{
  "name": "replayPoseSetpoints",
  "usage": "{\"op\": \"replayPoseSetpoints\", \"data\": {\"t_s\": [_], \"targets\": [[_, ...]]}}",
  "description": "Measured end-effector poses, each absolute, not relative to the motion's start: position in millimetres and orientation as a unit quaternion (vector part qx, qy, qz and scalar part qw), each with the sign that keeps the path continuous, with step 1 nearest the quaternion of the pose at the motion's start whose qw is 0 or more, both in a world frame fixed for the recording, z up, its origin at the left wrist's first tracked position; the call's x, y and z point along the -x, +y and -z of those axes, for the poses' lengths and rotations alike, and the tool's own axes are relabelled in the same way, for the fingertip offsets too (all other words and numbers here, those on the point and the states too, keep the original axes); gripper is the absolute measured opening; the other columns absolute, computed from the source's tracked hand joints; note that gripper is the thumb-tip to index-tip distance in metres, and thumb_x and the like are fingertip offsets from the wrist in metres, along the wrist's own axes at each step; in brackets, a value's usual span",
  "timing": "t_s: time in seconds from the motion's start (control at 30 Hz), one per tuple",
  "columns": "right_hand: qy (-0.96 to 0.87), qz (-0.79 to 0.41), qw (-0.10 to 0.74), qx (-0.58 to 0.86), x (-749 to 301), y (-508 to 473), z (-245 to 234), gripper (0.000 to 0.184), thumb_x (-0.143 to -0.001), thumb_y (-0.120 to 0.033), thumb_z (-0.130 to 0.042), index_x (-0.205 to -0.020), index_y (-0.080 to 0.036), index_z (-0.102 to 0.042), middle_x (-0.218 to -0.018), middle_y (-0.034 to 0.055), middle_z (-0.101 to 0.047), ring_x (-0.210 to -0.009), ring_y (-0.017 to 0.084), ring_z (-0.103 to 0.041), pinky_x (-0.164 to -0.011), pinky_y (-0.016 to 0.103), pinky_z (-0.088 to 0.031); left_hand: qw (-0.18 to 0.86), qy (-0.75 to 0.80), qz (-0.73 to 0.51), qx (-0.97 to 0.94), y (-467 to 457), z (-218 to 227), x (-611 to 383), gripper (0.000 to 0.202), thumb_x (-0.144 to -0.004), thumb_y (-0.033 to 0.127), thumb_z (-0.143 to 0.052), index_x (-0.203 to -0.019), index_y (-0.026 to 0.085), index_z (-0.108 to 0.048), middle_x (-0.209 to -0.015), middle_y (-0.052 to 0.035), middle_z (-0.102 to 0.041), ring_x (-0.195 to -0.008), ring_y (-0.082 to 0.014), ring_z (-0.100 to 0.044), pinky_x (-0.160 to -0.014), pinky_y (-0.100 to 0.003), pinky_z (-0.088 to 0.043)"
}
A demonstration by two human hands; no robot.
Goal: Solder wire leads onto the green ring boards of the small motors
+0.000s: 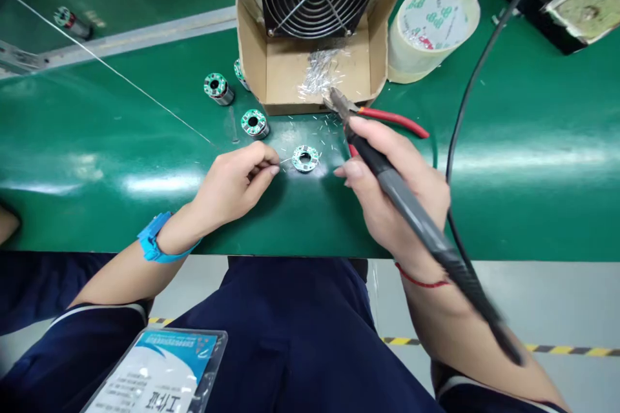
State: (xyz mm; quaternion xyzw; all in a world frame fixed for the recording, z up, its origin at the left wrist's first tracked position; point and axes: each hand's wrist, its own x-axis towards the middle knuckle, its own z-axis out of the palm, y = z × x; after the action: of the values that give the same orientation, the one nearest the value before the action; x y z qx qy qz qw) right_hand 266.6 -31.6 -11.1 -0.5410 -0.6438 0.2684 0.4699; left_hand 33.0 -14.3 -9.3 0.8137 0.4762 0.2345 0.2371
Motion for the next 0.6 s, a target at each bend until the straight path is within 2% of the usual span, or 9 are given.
{"op": "replayPoseSetpoints", "data": {"t_s": [0.07, 0.23, 0.5, 0.6], "targets": [[-0.635, -0.257, 0.512, 0.519, -274, -35, 15, 0.030, -0.090, -0.035, -0.069, -0.119, -0.030, -0.074, -0.103, 0.0001, -0.077, -0.070, 0.011, -0.070, -0.061, 0.028, -0.058, 0.252, 0.487, -0.227, -0.805, -17, 13, -34, 0.011, -0.091, 0.009, -0.054, -0.087, 0.019, -0.055, -0.071, 0.0043, -0.059, -0.061, -0.0091, -0.053, -0.058, -0.024, -0.039], [-0.590, -0.300, 0.550, 0.509, -278, -44, 23, 0.017, -0.087, -0.031, -0.072, -0.101, -0.022, -0.077, -0.075, -0.0010, -0.070, -0.055, 0.009, -0.065, -0.045, 0.022, -0.049, 0.251, 0.511, -0.227, -0.790, -17, 14, -35, 0.014, -0.084, 0.005, -0.054, -0.081, 0.019, -0.052, -0.067, 0.0052, -0.055, -0.056, -0.0082, -0.047, -0.055, -0.024, -0.036], [-0.594, -0.288, 0.545, 0.517, -281, -44, 31, 0.018, -0.086, -0.034, -0.073, -0.094, -0.019, -0.076, -0.072, -0.0007, -0.068, -0.055, 0.009, -0.065, -0.042, 0.022, -0.047, 0.249, 0.514, -0.215, -0.792, -15, 13, -40, 0.014, -0.085, 0.006, -0.052, -0.081, 0.019, -0.053, -0.066, 0.0039, -0.055, -0.055, -0.0092, -0.047, -0.055, -0.026, -0.036], [-0.592, -0.296, 0.553, 0.507, -282, -42, 31, 0.017, -0.084, -0.031, -0.075, -0.095, -0.018, -0.077, -0.073, -0.0004, -0.069, -0.057, 0.009, -0.067, -0.043, 0.020, -0.047, 0.240, 0.508, -0.205, -0.802, -14, 14, -44, 0.014, -0.086, 0.007, -0.052, -0.082, 0.020, -0.054, -0.066, 0.0037, -0.055, -0.056, -0.0101, -0.048, -0.055, -0.027, -0.036]]}}
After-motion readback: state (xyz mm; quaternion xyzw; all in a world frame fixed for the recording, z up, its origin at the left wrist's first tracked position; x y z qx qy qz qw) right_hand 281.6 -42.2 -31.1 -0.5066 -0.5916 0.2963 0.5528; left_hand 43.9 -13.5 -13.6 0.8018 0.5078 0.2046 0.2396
